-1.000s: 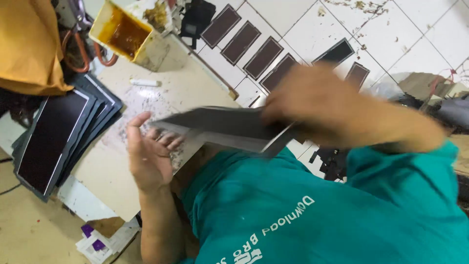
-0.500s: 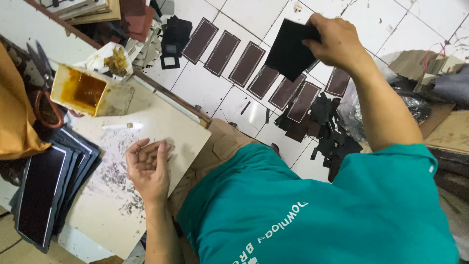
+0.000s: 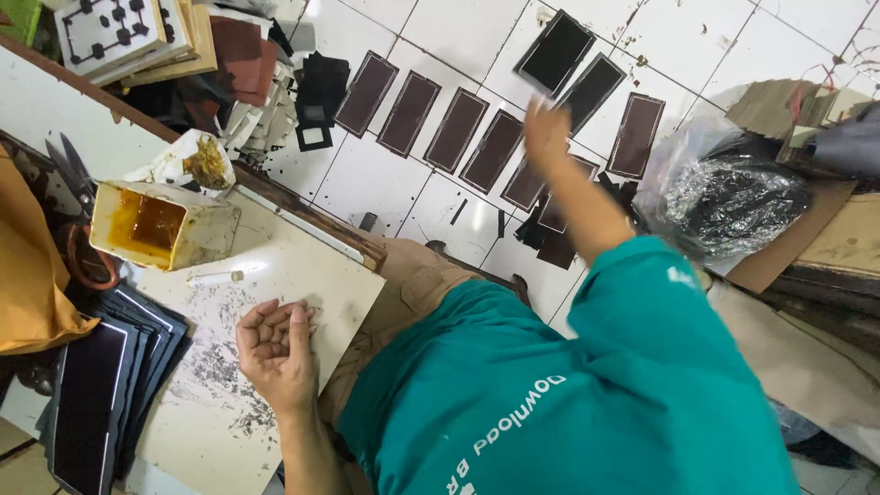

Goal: Applying edge finish and adhesive to leather wallet components using an applicator tool and brush

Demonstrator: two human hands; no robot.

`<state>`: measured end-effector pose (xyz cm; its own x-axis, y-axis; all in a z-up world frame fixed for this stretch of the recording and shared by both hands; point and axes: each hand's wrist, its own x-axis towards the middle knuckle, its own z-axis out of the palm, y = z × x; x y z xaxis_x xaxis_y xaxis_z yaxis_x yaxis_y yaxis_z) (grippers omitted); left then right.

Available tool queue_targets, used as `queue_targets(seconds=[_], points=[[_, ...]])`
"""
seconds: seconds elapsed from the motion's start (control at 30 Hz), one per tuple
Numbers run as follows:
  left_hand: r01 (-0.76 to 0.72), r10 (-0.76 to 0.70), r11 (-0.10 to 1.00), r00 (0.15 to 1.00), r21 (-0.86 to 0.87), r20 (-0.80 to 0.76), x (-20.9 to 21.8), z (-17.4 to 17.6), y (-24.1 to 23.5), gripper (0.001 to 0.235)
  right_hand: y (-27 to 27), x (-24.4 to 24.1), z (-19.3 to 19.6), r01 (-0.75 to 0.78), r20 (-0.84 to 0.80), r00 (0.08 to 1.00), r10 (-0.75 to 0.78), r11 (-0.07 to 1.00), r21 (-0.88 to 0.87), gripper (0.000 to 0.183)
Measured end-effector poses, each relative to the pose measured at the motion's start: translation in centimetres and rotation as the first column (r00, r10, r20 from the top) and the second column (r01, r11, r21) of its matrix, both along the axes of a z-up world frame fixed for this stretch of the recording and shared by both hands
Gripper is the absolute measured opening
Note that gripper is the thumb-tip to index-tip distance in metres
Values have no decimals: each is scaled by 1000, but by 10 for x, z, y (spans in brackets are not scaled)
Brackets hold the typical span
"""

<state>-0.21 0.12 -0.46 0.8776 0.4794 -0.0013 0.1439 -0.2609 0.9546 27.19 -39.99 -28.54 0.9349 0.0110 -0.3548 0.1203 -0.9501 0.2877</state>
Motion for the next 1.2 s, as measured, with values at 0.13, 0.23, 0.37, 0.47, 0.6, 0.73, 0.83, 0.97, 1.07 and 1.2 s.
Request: queue_targets(seconds=[0.13,0.23,0.37,0.47,0.6,0.73,0.83,0.97,1.07,1.2], points=[[-8,8,1000,1000,8,21,0,-2,1,22,84,-105,-109,-44,-438,888,139,975,220,19],[-10,9,1000,1000,15,28,0,4,-3,15,116,-157,-123,-68,-421,865,274,894,443,15],[-18,18,1000,997,3,80,-1,-5,2,11,126,-150,-52,-30,-354,893,278,821,571,49],[-91,94,995,987,-27,130,-9,-25,14,9,125,-119,-19,66,-273,938,213,664,745,45],[-83,103,989,980,-123,172,-14,-24,22,9,160,-91,97,-227,141,968,208,482,846,24],[-47,107,975,956,-216,274,-17,-37,22,16,218,-113,250,-558,528,806,267,46,829,23],[-48,106,982,941,-184,322,-29,-14,30,20,278,-125,258,-717,718,602,349,-160,679,26],[-154,108,983,922,98,372,-49,1,107,14,351,-137,253,-865,810,363,460,-156,476,35],[-262,107,855,933,448,343,-65,11,184,21,389,-147,247,-996,843,81,531,17,85,32],[-143,217,682,976,717,-12,-78,21,260,54,405,-144,226,-977,804,10,594,178,-119,33]])
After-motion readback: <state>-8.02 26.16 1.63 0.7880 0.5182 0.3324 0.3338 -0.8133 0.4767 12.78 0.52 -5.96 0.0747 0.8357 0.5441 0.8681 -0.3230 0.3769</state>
